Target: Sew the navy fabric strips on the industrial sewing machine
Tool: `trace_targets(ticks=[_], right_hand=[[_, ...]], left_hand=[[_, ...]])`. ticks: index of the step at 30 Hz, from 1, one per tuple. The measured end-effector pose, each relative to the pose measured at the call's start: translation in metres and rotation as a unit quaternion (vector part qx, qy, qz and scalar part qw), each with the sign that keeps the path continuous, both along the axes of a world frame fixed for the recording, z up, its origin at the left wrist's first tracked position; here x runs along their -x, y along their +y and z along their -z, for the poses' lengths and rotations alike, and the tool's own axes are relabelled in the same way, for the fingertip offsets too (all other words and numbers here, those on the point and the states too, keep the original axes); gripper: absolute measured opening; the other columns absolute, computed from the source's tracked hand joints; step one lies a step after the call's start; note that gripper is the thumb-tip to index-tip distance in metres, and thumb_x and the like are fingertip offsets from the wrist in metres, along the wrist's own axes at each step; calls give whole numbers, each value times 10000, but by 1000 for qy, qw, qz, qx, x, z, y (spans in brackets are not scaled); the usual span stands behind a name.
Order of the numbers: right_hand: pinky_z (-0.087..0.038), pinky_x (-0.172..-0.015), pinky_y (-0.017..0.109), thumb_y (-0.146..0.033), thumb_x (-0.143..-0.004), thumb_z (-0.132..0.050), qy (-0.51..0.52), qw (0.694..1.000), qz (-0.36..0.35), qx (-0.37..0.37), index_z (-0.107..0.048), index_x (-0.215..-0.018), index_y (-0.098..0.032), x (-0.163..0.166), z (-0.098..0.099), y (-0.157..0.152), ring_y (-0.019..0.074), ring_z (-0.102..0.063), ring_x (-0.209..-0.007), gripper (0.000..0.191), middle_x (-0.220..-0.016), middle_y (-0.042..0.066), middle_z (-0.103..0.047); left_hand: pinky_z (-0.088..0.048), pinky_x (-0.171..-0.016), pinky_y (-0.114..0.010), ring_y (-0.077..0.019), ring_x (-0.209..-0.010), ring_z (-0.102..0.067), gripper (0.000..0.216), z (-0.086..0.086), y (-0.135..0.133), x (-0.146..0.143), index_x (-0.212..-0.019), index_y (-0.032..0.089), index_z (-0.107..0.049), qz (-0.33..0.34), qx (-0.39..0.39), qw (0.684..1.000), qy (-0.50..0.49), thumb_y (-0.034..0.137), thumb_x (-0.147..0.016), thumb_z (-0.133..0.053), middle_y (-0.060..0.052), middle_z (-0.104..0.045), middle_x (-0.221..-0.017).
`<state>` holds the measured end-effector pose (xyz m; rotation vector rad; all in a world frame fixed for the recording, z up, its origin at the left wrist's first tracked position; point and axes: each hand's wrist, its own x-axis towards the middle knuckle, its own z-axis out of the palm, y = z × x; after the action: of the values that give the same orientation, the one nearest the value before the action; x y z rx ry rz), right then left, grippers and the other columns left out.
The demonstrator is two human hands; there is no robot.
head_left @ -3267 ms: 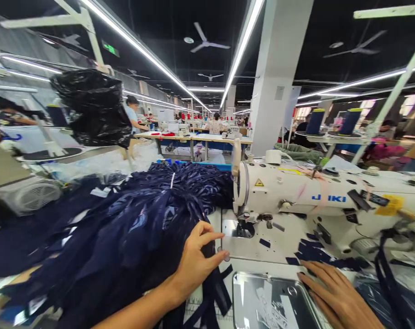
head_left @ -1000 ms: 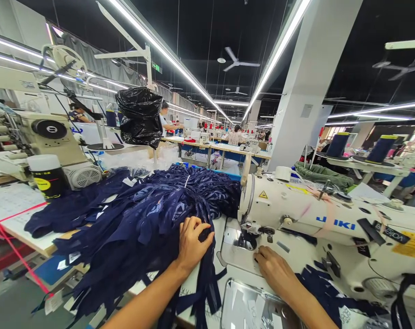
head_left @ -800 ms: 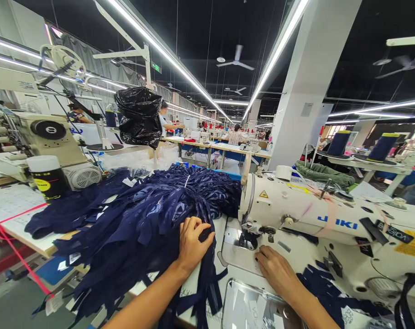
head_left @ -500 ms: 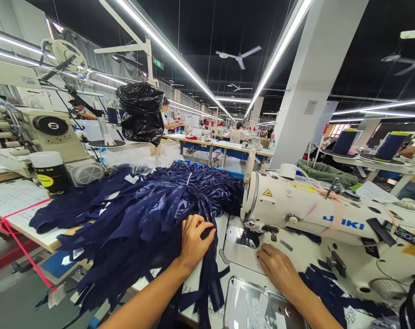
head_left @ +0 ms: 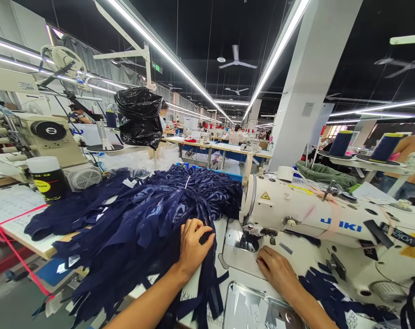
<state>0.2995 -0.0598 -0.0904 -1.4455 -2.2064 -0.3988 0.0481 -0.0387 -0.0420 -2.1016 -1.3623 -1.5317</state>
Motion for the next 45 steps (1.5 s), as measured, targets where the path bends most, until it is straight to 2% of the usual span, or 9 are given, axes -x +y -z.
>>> trace_targets(ticks=[8, 12, 16, 23, 27, 36, 40, 43, 45], right_hand=[[-421, -562, 276, -214, -870, -305, 35, 999, 5, 17, -500, -730, -197, -3, 2, 2, 167, -552, -619, 240, -704, 38, -564], [-386, -537, 292, -264, -885, -304, -5, 999, 46, -8, -481, -706, -197, -5, 2, 0, 175, -515, -548, 260, -620, 25, -536], [-359, -535, 280, -282, -892, -337, -26, 998, 57, -15, -475, -675, -199, -6, 4, 1, 174, -515, -552, 270, -630, 25, -534], [-358, -545, 277, -228, -902, -304, -59, 997, 57, -9, -508, -716, -184, -4, 4, 3, 177, -535, -597, 280, -664, 41, -560], [-365, -560, 278, -202, -891, -327, -59, 996, 65, -8, -505, -711, -183, -2, 1, 2, 178, -543, -611, 254, -675, 44, -565], [-377, -619, 267, -131, -787, -525, -45, 994, 83, 50, -529, -744, -169, 3, -13, 1, 185, -571, -696, 58, -743, 44, -594], [-369, -651, 267, -144, -802, -515, -47, 990, 93, 91, -549, -787, -159, 6, -22, 2, 183, -569, -737, 40, -780, 51, -605], [-362, -641, 270, -151, -818, -482, -45, 988, 90, 121, -553, -799, -155, 6, -26, 3, 178, -560, -720, 73, -784, 52, -606], [-365, -643, 274, -137, -809, -473, -42, 987, 88, 124, -556, -816, -150, 6, -27, 4, 181, -557, -720, 84, -803, 60, -608]], left_hand=[[-334, -645, -292, -142, -681, -483, 135, -5, -9, 0, -766, 176, -619, 107, -20, 990, 90, 172, -827, -498, -7, -531, -692], [-313, -622, -290, -135, -644, -458, 208, -19, -11, 9, -766, 161, -598, 191, -7, 939, 287, 124, -868, -420, -13, -544, -700], [-305, -636, -304, -161, -709, -469, 195, -35, -13, 21, -804, 164, -588, 190, 18, 881, 432, 55, -824, -428, -46, -570, -830], [-328, -698, -322, -185, -751, -481, 129, -31, -29, 31, -872, 168, -586, 243, -38, 815, 525, 99, -825, -486, -62, -583, -868], [-322, -724, -328, -182, -741, -487, 184, -29, -28, 27, -835, 169, -574, 263, -48, 827, 494, 60, -836, -427, -44, -577, -767], [-296, -577, -258, -115, -557, -461, 203, -60, -11, -6, -564, 183, -483, 355, 81, 849, 383, 22, -687, -479, 40, -526, -573], [-250, -504, -235, -95, -478, -357, 296, -53, 2, -48, -461, 166, -369, 366, 276, 859, 226, 196, -732, -483, 55, -363, -472], [-164, -433, -233, -80, -426, -200, 457, -35, 11, -80, -443, 190, -236, 364, 469, 800, 81, 464, -746, -439, 69, -186, -439], [-161, -422, -228, -79, -415, -184, 455, -22, 18, -89, -465, 201, -251, 358, 525, 772, 21, 535, -719, -427, 77, -171, -431]])
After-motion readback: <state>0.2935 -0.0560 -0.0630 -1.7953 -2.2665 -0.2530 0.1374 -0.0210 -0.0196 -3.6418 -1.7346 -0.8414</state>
